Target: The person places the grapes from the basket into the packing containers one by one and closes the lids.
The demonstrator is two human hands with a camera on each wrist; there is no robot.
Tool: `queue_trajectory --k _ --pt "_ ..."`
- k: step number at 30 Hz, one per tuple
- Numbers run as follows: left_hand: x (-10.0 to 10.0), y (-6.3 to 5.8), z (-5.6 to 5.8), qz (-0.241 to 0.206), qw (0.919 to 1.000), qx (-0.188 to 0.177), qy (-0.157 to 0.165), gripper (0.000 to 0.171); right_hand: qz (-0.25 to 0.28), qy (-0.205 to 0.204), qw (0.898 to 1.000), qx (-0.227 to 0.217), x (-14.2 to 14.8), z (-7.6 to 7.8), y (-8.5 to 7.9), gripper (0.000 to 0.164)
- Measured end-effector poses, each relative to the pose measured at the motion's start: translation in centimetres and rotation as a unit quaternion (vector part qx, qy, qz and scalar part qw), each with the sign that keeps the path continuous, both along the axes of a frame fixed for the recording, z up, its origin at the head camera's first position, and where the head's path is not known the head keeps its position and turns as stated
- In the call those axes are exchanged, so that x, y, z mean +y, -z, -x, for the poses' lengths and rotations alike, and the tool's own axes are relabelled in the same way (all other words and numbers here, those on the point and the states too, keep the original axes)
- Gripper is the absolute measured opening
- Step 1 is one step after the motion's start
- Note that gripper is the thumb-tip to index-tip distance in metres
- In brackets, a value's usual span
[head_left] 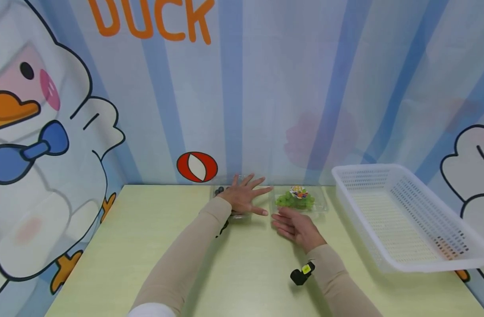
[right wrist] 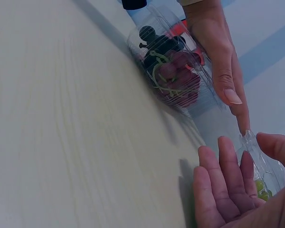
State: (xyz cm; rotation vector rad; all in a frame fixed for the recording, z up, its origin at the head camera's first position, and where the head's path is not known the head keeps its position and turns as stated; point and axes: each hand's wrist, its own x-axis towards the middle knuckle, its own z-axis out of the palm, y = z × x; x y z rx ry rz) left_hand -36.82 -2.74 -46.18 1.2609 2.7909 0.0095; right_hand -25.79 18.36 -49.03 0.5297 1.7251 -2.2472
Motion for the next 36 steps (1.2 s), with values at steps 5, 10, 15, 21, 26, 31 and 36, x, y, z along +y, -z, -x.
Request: queue_trajectory --k 5,10,15,21,26,31,36 --pt "0.1 0.1 0.2 0.004 1.0 -0.003 -0.003 0.088 -0.007 0.001 1.0 -0.003 -0.4 0.2 0.1 0.054" --pt "0.1 0.0 0.1 -0.001 1.0 -0.005 -0.002 0.088 0.001 0.003 1.0 -0.003 -0.7 0.4 0.2 0.051" --pt "0.1 -0.1 0.0 -0.002 1.0 -0.003 0.001 0.087 0.006 0.011 1.0 0.0 -0.8 0.4 0.4 0.05" --pt "0.1 0.1 0.2 -0.001 1.0 -0.001 0.002 0.086 0.003 0.019 1.0 -0.002 -1.0 0.2 0.2 0.05" --pt "0.2 0.5 0.4 -0.002 1.0 -0.006 -0.004 0.086 -0.003 0.022 1.0 -0.005 -1.1 0.1 0.1 0.049" --pt "0.1 0.1 0.0 -0.001 1.0 0.002 -0.004 0.086 -0.005 0.022 1.0 -0.011 -1.1 0.2 0.2 0.049" --pt "0.1 -0.1 -0.2 -0.002 1.0 0.008 0.001 0.085 -0.001 0.024 1.0 -0.013 -1.1 0.3 0.1 0.049"
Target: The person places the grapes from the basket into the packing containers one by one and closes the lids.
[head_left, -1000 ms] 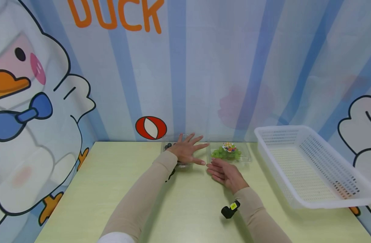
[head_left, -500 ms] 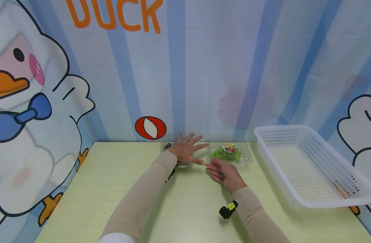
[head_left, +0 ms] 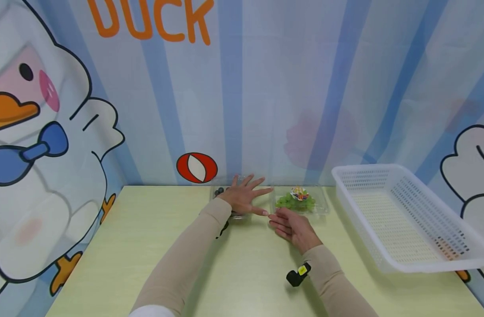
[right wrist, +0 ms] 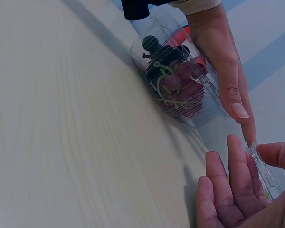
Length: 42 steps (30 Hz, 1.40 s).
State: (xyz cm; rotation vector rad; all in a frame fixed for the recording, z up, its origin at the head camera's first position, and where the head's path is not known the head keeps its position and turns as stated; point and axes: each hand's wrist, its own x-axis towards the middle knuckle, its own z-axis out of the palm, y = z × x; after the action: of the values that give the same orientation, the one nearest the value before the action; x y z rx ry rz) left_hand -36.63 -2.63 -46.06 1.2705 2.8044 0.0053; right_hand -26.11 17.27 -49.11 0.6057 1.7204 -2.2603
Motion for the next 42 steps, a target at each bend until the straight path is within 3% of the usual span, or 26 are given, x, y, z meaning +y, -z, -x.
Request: queue_trajectory --k 10,22,26,29,33,37,40,42 --pt "-0.1 0.4 0.4 -0.002 0.9999 -0.014 -0.006 0.085 0.003 0.006 1.0 -0.004 -0.2 -0.1 0.0 0.047" --pt "-0.7 0.7 0.5 -0.04 0.9991 0.006 -0.015 0.076 -0.004 -0.017 1.0 -0.002 -0.5 0.1 0.2 0.041" --pt "-0.7 0.6 0.6 -0.059 0.9978 0.019 -0.023 0.074 -0.012 -0.037 0.999 -0.005 -0.3 0.1 0.1 0.045" --pt "-1.2 0.4 0.7 -0.067 0.9969 0.027 -0.032 0.072 -0.015 -0.083 0.996 -0.018 -0.2 -0.2 0.0 0.055" --pt "-2.1 -0.3 0.6 -0.07 0.9955 0.032 -0.055 0.072 -0.034 -0.164 0.986 -0.023 0.5 -0.5 -0.6 0.06" --pt "-3.0 -0.9 0.6 -0.089 0.9915 0.045 -0.083 0.073 -0.106 -0.208 0.972 0.023 1.9 -0.8 -2.6 0.052" --pt "-3.8 -1.5 0.4 -0.121 0.9868 0.047 -0.098 0.071 -0.186 -0.224 0.954 0.073 3.3 -0.8 -4.7 0.046" --pt "-4.3 -2.0 0.1 -0.14 0.9837 0.044 -0.104 0.069 -0.242 -0.231 0.935 0.117 4.2 -0.7 -6.2 0.044"
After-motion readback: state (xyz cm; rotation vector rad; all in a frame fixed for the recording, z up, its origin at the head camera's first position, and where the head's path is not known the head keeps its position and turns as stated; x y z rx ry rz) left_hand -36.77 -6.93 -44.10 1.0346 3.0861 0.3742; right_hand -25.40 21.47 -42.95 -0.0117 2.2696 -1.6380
